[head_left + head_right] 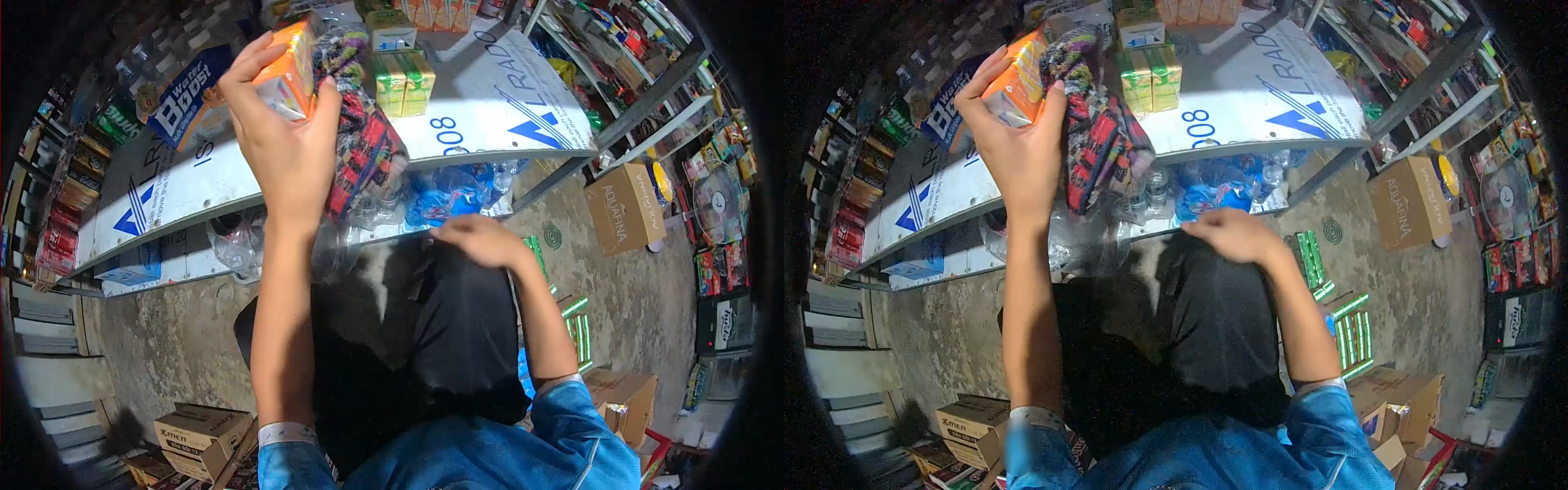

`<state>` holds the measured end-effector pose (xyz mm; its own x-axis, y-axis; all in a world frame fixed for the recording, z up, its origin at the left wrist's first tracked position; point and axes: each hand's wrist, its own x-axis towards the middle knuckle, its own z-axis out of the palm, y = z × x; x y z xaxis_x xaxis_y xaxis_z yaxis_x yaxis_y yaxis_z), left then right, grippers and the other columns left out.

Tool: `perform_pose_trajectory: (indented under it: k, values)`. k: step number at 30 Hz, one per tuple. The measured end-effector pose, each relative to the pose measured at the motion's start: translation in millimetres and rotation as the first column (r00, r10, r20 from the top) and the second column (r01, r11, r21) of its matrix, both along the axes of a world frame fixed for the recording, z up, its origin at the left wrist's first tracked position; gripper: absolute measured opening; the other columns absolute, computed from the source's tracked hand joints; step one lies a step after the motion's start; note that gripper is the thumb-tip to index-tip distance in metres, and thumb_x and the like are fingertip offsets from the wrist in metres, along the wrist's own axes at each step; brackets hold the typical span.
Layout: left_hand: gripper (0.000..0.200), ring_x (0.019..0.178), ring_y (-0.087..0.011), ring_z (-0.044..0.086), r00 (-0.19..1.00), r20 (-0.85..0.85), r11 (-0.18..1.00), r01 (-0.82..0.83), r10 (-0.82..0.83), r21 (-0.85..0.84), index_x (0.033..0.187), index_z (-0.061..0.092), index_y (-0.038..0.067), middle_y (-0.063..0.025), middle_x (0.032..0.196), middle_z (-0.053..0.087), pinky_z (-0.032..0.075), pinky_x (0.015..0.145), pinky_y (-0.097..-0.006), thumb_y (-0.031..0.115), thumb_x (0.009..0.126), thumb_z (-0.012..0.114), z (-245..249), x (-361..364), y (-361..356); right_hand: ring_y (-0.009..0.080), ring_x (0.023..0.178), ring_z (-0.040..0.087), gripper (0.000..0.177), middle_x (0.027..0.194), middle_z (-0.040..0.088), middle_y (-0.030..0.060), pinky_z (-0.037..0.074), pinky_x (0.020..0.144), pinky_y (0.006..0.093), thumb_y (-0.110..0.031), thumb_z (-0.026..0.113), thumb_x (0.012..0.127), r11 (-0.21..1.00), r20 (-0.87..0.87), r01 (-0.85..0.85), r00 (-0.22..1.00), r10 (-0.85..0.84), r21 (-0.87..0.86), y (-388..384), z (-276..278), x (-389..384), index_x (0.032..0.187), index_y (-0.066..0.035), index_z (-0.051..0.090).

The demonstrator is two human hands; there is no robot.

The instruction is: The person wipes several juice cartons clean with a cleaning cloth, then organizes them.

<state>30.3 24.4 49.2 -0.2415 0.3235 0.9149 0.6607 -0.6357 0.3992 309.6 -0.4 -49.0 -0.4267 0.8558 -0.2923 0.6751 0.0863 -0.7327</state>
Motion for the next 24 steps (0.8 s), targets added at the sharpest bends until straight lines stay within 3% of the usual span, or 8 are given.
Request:
perform_pose_trajectory:
  k: [2, 6, 9, 11, 13, 15, 19, 24]
  values:
    - [0.052, 0.128, -0.0365, 0.057, 1.0, -0.009, 1.0, 0.011, -0.011, 0.013, 0.124, 0.05, 0.003, -0.021, 0.139, 0.056, 0.041, 0.112, -0.0433, 0.001, 0.08, 0.078, -1.0, 0.1, -0.2, 0.0181, 0.123, 0.061, 0.062, 0.126, 0.073, 0.0089, 0.041, 0.112, 0.0327, -0.054, 0.047, 0.107, 0.858, -0.104, -0.047, 0.995, -0.008, -0.512, 20.4, -30.1, 26.3, 0.128, -0.001, 0.073]
    - [0.051, 0.131, -0.0359, 0.055, 0.999, 0.016, 0.999, 0.033, -0.033, -0.007, 0.124, 0.05, 0.003, -0.0215, 0.138, 0.055, 0.04, 0.113, -0.043, -0.002, 0.082, 0.077, 1.8, 2.9, -1.6, 0.0268, 0.122, 0.064, 0.065, 0.125, 0.073, 0.0158, 0.042, 0.111, 0.0368, -0.058, 0.044, 0.105, 0.947, -0.069, 0.068, 0.993, -0.095, -0.315, 27.3, -65.1, 32.2, 0.138, -0.007, 0.067]
    - [0.053, 0.132, -0.0343, 0.054, 1.0, 0.007, 1.0, 0.027, -0.026, -0.004, 0.125, 0.049, 0.002, -0.0218, 0.139, 0.055, 0.038, 0.115, -0.0431, -0.002, 0.081, 0.078, 3.7, 4.6, -1.3, 0.0457, 0.134, 0.054, 0.076, 0.143, 0.058, 0.0276, 0.041, 0.115, 0.0504, -0.062, 0.035, 0.104, 0.982, 0.53, -0.109, 0.829, 0.177, -0.157, 16.5, 20.7, -9.9, 0.134, 0.001, 0.065]
    - [0.057, 0.134, -0.032, 0.052, 0.999, 0.018, 0.998, 0.038, -0.037, -0.046, 0.128, 0.048, 0.001, -0.021, 0.141, 0.054, 0.037, 0.117, -0.0435, -0.002, 0.081, 0.081, 1.0, 4.1, 0.4, 0.0471, 0.101, 0.07, 0.062, 0.108, 0.074, 0.0239, 0.052, 0.096, 0.0554, -0.056, 0.044, 0.104, 0.962, 0.583, -0.208, 0.809, 0.068, 0.176, -8.2, 57.1, -42.3, 0.11, -0.003, 0.077]
    - [0.058, 0.135, -0.0303, 0.051, 0.999, -0.013, 0.998, 0.032, -0.033, -0.061, 0.129, 0.045, 0.0, -0.0206, 0.141, 0.053, 0.037, 0.118, -0.0423, -0.004, 0.083, 0.08, 1.1, 4.2, -0.6, 0.043, 0.077, 0.067, 0.049, 0.076, 0.064, 0.0257, 0.052, 0.072, 0.0515, -0.049, 0.056, 0.102, 0.91, -0.08, 0.171, 0.985, -0.152, 0.377, -21.9, 82.0, -65.0, 0.09, -0.004, 0.072]
    - [0.058, 0.134, -0.0297, 0.051, 0.997, 0.015, 0.996, 0.082, -0.081, -0.037, 0.128, 0.045, 0.0, -0.0209, 0.14, 0.052, 0.038, 0.118, -0.042, -0.005, 0.083, 0.081, 0.2, 2.6, 2.9, 0.0377, 0.094, 0.069, 0.03, 0.102, 0.068, 0.0225, 0.053, 0.086, 0.0464, -0.03, 0.064, 0.1, 0.643, -0.571, 0.433, 0.821, 0.007, 0.631, -20.1, 84.5, -91.4, 0.111, -0.003, 0.065]
    - [0.063, 0.132, -0.029, 0.053, 0.995, -0.1, 0.998, 0.008, -0.013, -0.055, 0.129, 0.044, -0.001, -0.0213, 0.142, 0.052, 0.041, 0.117, -0.0433, 0.004, 0.083, 0.086, -2.4, -2.9, -1.5, 0.0464, 0.149, 0.033, 0.056, 0.156, 0.038, 0.03, 0.029, 0.122, 0.0494, -0.033, 0.047, 0.108, 0.709, -0.638, 0.272, 0.703, 0.314, 0.65, 21.9, 82.1, -160.7, 0.156, -0.007, 0.04]
    - [0.038, 0.132, -0.0299, 0.055, 0.98, 0.106, 0.974, 0.182, -0.168, -0.136, 0.129, 0.043, -0.005, -0.0232, 0.143, 0.052, 0.044, 0.116, -0.0453, 0.0, 0.098, 0.065, -4.2, -23.3, 1.2, 0.0505, 0.142, 0.038, 0.052, 0.152, 0.043, 0.0322, 0.03, 0.12, 0.052, -0.03, 0.042, 0.109, 0.46, -0.62, 0.507, 0.774, 0.13, 0.729, 69.2, 48.4, -223.8, 0.148, 0.004, 0.044]
